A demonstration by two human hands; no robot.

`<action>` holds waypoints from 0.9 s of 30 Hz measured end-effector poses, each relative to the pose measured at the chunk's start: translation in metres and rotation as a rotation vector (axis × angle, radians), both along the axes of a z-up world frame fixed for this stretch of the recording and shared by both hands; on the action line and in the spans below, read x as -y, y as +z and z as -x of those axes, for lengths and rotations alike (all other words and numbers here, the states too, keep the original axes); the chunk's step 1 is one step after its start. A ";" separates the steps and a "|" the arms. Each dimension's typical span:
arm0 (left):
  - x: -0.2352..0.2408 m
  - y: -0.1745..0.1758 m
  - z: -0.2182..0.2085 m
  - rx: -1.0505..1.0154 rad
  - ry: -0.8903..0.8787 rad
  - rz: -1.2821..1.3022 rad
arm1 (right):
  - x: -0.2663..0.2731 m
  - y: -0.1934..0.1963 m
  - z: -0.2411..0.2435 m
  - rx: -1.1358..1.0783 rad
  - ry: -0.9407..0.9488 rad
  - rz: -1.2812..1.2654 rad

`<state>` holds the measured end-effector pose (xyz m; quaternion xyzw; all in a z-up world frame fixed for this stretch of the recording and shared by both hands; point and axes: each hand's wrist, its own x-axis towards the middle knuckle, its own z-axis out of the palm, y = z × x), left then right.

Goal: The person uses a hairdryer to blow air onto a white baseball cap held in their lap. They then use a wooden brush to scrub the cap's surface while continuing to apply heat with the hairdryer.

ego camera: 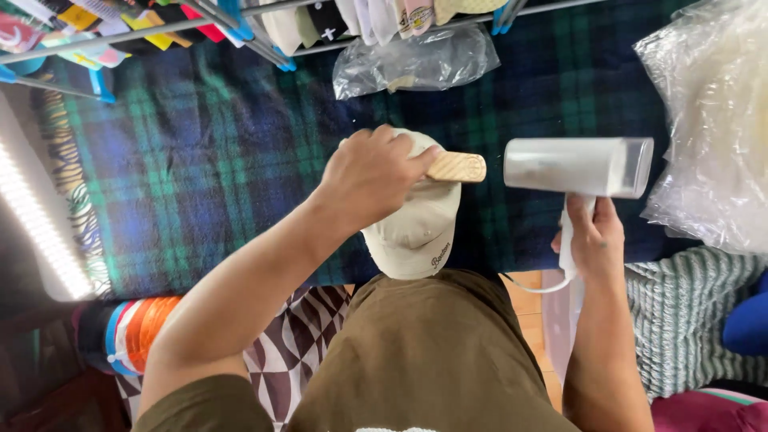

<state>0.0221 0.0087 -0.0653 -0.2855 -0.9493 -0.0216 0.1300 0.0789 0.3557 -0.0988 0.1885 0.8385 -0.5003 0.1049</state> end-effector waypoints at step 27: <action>0.084 0.005 -0.058 0.515 0.762 -0.798 | 0.087 0.084 0.130 0.305 0.660 -0.283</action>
